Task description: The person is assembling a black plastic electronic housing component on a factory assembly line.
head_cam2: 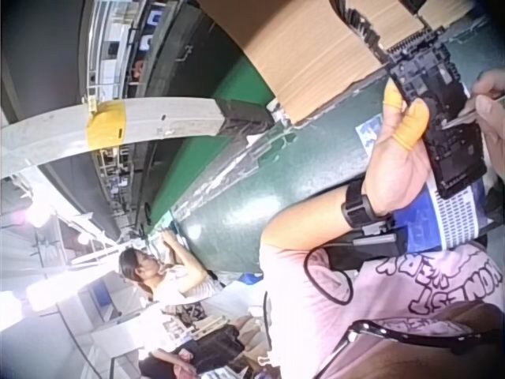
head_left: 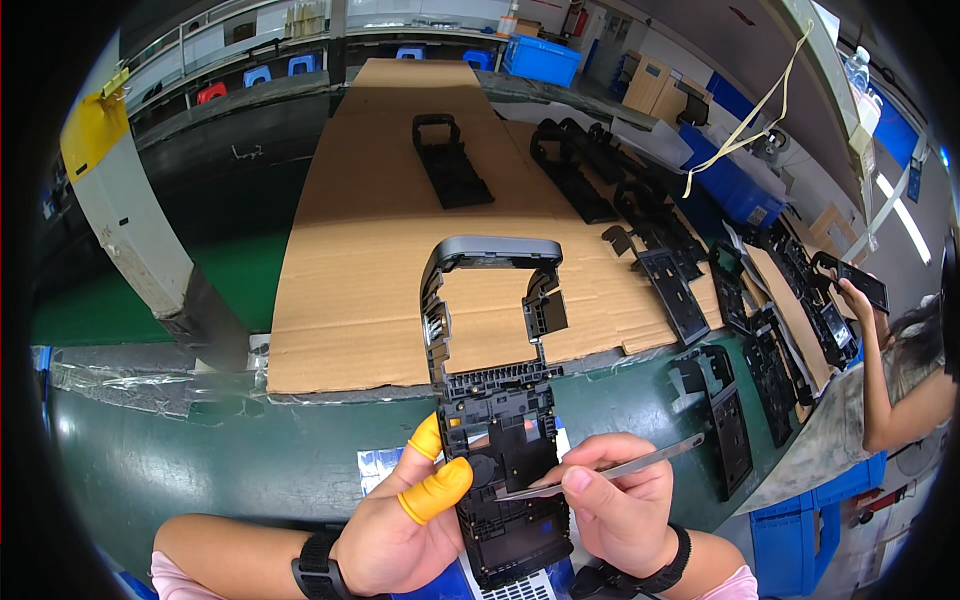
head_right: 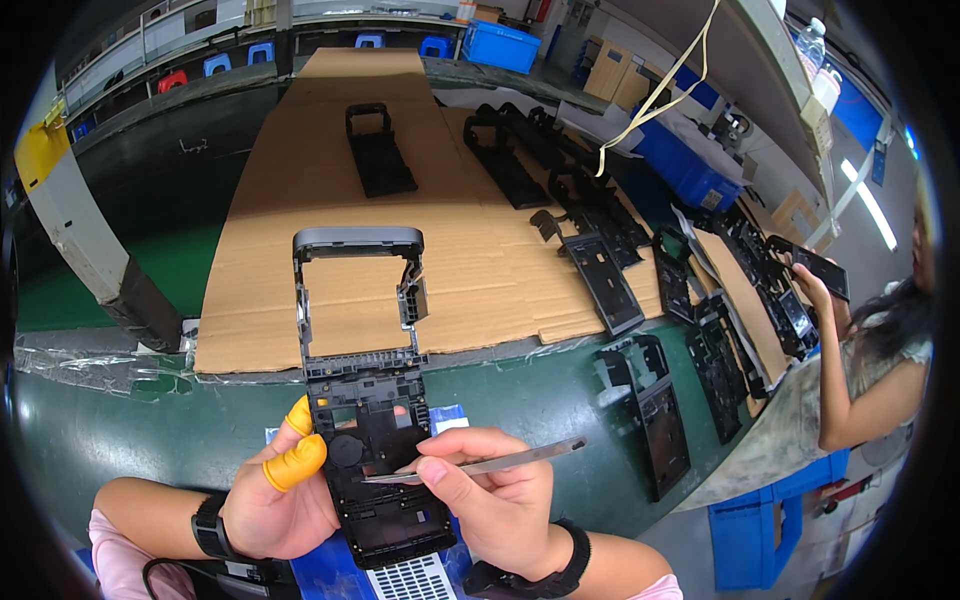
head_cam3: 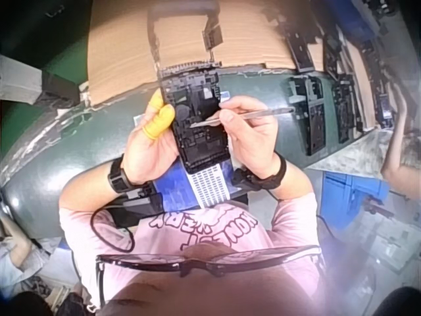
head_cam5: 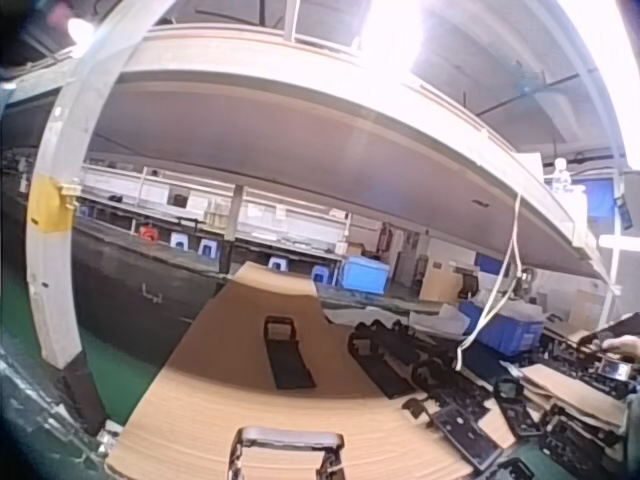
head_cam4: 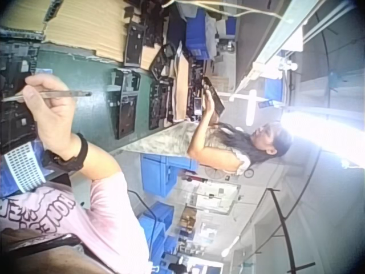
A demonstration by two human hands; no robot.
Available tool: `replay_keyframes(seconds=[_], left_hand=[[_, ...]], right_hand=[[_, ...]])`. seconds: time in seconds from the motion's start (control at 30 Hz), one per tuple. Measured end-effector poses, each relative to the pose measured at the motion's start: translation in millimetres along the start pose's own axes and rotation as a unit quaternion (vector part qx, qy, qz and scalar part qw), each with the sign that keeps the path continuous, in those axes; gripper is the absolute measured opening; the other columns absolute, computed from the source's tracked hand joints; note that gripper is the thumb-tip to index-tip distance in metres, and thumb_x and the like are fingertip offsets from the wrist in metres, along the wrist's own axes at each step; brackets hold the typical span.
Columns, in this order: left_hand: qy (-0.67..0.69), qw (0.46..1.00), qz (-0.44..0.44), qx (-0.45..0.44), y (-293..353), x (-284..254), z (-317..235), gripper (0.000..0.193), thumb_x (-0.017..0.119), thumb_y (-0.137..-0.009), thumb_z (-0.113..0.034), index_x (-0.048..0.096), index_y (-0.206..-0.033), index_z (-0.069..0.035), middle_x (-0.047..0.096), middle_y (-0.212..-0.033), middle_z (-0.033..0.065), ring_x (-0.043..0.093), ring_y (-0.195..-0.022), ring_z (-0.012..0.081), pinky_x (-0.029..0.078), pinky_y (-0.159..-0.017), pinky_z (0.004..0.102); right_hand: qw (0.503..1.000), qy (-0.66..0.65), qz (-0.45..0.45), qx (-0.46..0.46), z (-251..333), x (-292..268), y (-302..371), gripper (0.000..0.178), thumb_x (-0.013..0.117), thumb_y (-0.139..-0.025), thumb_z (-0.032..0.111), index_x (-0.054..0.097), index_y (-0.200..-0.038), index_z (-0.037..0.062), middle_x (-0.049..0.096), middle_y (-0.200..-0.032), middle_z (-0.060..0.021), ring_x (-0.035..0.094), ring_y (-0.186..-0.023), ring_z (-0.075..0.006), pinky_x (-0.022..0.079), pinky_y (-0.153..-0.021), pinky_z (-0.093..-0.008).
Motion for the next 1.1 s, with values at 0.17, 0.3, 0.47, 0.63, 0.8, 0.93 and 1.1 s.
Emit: replay_keyframes(seconds=[0.17, 0.3, 0.47, 0.63, 0.8, 0.93, 1.1], left_hand=[[-0.010, 1.000, -0.013, 0.006, 3.0, -0.8, -1.8, 0.046, 0.041, -0.088, -0.023, 0.024, -0.129, -0.011, 0.035, -0.129, 0.0160, 0.038, -0.117, 0.0314, 0.031, -0.096, 0.0481], [0.084, 0.996, 0.014, -0.025, -0.7, -3.1, -1.3, 0.048, 0.043, -0.086, -0.007, 0.024, -0.130, -0.011, 0.041, -0.125, 0.0113, 0.042, -0.114, 0.0241, 0.034, -0.096, 0.0415], [-0.058, 0.998, -0.001, -0.005, -9.3, -14.1, -1.1, 0.057, 0.049, -0.074, 0.012, 0.031, -0.124, -0.007, 0.045, -0.120, 0.0095, 0.047, -0.108, 0.0210, 0.039, -0.090, 0.0359], [-0.179, 0.979, -0.001, -0.102, 14.5, -14.4, -3.5, 0.056, 0.049, -0.068, 0.016, 0.038, -0.119, -0.004, 0.050, -0.114, 0.0077, 0.048, -0.106, 0.0185, 0.039, -0.089, 0.0308], [-0.271, 0.951, -0.126, -0.081, 109.5, -22.1, -51.4, 0.042, 0.049, -0.082, -0.021, 0.046, -0.116, 0.004, 0.050, -0.117, 0.0146, 0.052, -0.100, 0.0256, 0.040, -0.088, 0.0352], [-0.160, 0.940, -0.277, 0.120, 206.9, -86.4, -108.8, 0.042, 0.050, -0.082, -0.019, 0.045, -0.117, 0.003, 0.049, -0.116, 0.0196, 0.049, -0.106, 0.0313, 0.038, -0.093, 0.0422], [-0.252, 0.887, -0.342, 0.181, 215.3, -127.8, -193.2, 0.042, 0.048, -0.085, -0.027, 0.048, -0.114, 0.003, 0.050, -0.118, 0.0119, 0.052, -0.099, 0.0250, 0.041, -0.086, 0.0377]], right_hand=[[0.999, 0.027, -0.021, 0.008, -1.2, 4.1, -1.8, 0.016, 0.054, -0.079, -0.002, 0.053, -0.094, -0.0052, 0.061, -0.080, -0.0169, 0.053, -0.064, -0.0124, 0.041, -0.059, -0.0226], [0.997, -0.054, -0.027, 0.043, -4.3, -4.7, -1.9, 0.018, 0.055, -0.079, -0.004, 0.053, -0.096, -0.0046, 0.062, -0.080, -0.0140, 0.049, -0.056, -0.0083, 0.040, -0.053, -0.0207], [0.996, -0.064, -0.068, 0.007, 2.2, -15.3, -5.6, 0.018, 0.055, -0.079, -0.002, 0.053, -0.096, -0.0037, 0.061, -0.076, -0.0133, 0.041, -0.050, -0.0071, 0.034, -0.048, -0.0204], [0.990, -0.082, -0.115, -0.024, 2.9, -57.7, -25.7, 0.015, 0.053, -0.079, -0.001, 0.053, -0.094, -0.0036, 0.058, -0.070, -0.0126, 0.047, -0.050, -0.0090, 0.033, -0.045, -0.0185], [0.985, -0.120, -0.120, 0.026, -1.5, -64.5, -19.7, 0.012, 0.057, -0.077, 0.002, 0.056, -0.089, -0.0032, 0.055, -0.065, -0.0061, 0.049, -0.048, -0.0084, 0.035, -0.043, -0.0178], [0.982, -0.146, -0.109, 0.052, -9.9, -69.1, -13.3, 0.012, 0.056, -0.078, 0.001, 0.056, -0.090, -0.0022, 0.054, -0.066, -0.0049, 0.053, -0.052, -0.0101, 0.033, -0.041, -0.0179], [0.983, -0.152, -0.075, 0.073, -16.0, -57.2, -14.9, 0.011, 0.056, -0.078, 0.003, 0.056, -0.089, -0.0015, 0.055, -0.067, -0.0061, 0.053, -0.051, -0.0103, 0.030, -0.039, -0.0179]])
Point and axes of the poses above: each hand's wrist, its own y-axis away from the middle knuckle, its own x-axis out of the palm, z = x × y, the point moved 7 cm from there along -y, towards the middle knuckle
